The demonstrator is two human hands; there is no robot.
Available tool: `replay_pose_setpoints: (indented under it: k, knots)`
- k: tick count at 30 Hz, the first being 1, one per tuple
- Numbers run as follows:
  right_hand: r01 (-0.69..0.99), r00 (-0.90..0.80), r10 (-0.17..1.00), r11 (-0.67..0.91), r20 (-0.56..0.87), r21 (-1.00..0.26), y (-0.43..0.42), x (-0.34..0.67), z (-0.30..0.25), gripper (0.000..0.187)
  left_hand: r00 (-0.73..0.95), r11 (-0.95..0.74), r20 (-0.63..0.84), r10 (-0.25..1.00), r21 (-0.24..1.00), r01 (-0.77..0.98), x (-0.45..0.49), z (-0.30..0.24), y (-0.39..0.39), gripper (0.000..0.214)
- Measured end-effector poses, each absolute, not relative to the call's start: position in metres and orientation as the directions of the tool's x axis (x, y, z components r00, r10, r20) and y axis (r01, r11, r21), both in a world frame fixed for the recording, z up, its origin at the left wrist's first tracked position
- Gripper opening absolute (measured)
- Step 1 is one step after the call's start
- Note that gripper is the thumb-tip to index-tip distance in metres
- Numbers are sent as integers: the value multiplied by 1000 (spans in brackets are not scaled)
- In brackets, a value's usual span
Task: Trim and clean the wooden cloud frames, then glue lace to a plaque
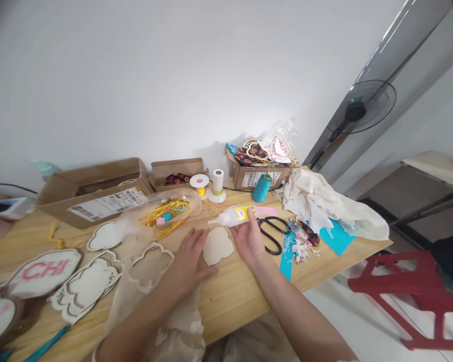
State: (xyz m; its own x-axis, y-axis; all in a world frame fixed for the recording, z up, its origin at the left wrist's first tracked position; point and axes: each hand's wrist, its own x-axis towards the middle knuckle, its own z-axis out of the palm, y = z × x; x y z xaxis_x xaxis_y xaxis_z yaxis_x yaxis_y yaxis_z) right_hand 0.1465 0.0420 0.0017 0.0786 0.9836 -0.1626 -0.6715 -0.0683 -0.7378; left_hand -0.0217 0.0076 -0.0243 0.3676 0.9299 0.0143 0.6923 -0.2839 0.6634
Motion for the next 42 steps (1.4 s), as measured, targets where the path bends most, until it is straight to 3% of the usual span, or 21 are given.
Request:
replay_pose_setpoints:
  k: [4, 8, 14, 22, 27, 34, 42]
  knots:
    - [-662, 86, 984, -60, -155, -747, 59, 155, -5, 28, 443, -364, 46, 895, 651, 667, -26, -20, 8, 70]
    - [-734, 32, 988, -80, -152, -674, 65, 161, -6, 32, 507, -397, 22, 862, 650, 648, -32, -15, 9, 66]
    - [-742, -20, 986, -127, -168, -658, 58, 153, 5, 34, 488, -372, 3, 873, 651, 661, -35, -17, 14, 75]
    - [-734, -235, 965, -254, -115, -630, 62, 152, -12, 22, 453, -398, 90, 887, 645, 652, -33, -10, 14, 81]
    - [-758, -152, 968, -245, -202, -605, 64, 156, -9, 30, 398, -315, 62, 915, 728, 609, -29, -5, 11, 105]
    - [-755, 101, 984, -19, -145, -656, 60, 151, 0, 32, 435, -331, 45, 899, 720, 610, -29, -6, 11, 109]
    - [-724, 57, 990, -49, -130, -688, 62, 149, -5, 34, 454, -372, 54, 889, 664, 649, -29, -9, 13, 104]
